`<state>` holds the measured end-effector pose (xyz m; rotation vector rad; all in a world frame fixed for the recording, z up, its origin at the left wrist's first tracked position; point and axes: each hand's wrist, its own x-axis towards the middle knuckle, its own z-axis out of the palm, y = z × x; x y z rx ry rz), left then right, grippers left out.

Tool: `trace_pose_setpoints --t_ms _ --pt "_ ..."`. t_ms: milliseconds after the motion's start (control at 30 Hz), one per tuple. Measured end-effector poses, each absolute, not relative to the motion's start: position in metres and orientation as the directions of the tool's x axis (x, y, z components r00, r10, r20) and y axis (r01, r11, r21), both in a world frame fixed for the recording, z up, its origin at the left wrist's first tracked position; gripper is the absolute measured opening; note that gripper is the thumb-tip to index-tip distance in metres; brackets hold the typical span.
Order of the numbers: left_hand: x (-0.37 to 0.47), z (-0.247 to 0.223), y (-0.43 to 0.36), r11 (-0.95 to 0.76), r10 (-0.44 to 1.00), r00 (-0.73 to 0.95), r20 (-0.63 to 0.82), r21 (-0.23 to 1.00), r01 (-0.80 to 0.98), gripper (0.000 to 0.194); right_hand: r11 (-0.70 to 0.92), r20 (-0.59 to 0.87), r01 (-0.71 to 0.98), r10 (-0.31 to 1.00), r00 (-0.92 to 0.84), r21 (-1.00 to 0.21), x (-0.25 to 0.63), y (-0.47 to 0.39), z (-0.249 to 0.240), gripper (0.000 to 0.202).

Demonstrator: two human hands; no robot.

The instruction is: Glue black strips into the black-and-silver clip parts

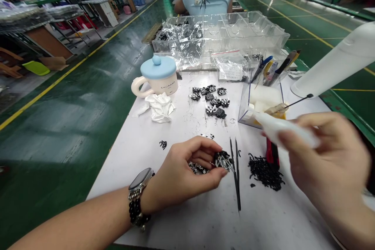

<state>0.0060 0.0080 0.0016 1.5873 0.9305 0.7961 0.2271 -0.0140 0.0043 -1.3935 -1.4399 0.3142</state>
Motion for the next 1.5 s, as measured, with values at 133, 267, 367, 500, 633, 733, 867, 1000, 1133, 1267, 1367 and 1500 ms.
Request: trace_pose_setpoints --t_ms 133,267,367,500,633,733,867,1000,1133,1267,1367,1500 --pt "-0.001 -0.003 0.018 -0.084 0.932 0.363 0.024 0.985 0.151 0.029 0.188 0.362 0.706 0.926 0.104 -0.683 0.220 0.010 -0.011 0.025" --pt "-0.003 -0.004 0.024 -0.078 0.958 0.285 0.037 0.988 0.135 0.032 0.140 0.306 0.784 0.950 0.067 -0.605 0.212 0.030 -0.029 0.029" --pt "-0.002 -0.003 0.025 -0.122 0.958 0.270 0.092 0.988 0.098 0.031 0.170 0.322 0.804 0.946 0.028 -0.570 0.211 0.031 -0.034 0.030" --pt "0.000 -0.001 0.025 -0.153 0.967 0.212 0.140 0.987 0.043 0.030 0.286 0.399 0.817 0.914 -0.075 -0.501 0.212 0.010 -0.025 0.017" --pt "0.000 -0.002 0.026 -0.131 0.975 0.181 0.129 0.991 -0.003 0.030 0.492 0.308 0.733 0.869 -0.387 -0.469 0.204 -0.014 -0.019 0.006" --pt "0.000 -0.002 0.026 -0.122 0.965 0.231 0.128 0.992 -0.039 0.028 0.504 0.240 0.723 0.863 -0.445 -0.472 0.197 -0.017 -0.025 0.007" --pt "0.001 -0.001 0.024 -0.102 0.948 0.294 0.121 0.992 -0.079 0.027 0.472 0.226 0.713 0.880 -0.419 -0.519 0.192 -0.014 -0.034 0.006" --pt "0.000 -0.001 0.024 -0.029 0.937 0.343 0.065 0.994 -0.107 0.027 0.405 0.231 0.666 0.913 -0.337 -0.626 0.197 -0.013 -0.027 0.010" --pt "-0.001 -0.002 0.022 0.113 0.856 0.517 -0.007 0.978 -0.174 0.027 0.228 0.192 0.448 0.973 -0.126 -0.864 0.206 -0.011 -0.013 0.011" --pt "0.000 0.000 0.015 0.227 0.738 0.673 -0.039 0.955 -0.193 0.028 0.047 0.044 0.096 0.998 -0.032 -0.994 0.207 -0.012 -0.009 0.017" --pt "0.002 0.002 0.010 0.265 0.720 0.692 -0.059 0.944 -0.195 0.029 0.056 0.054 0.065 0.998 -0.031 -0.996 0.200 -0.016 -0.012 0.017" --pt "0.004 0.000 0.007 0.353 0.724 0.683 -0.098 0.903 -0.246 0.028 0.176 0.190 0.227 0.981 0.044 -0.958 0.194 -0.022 -0.016 0.011"
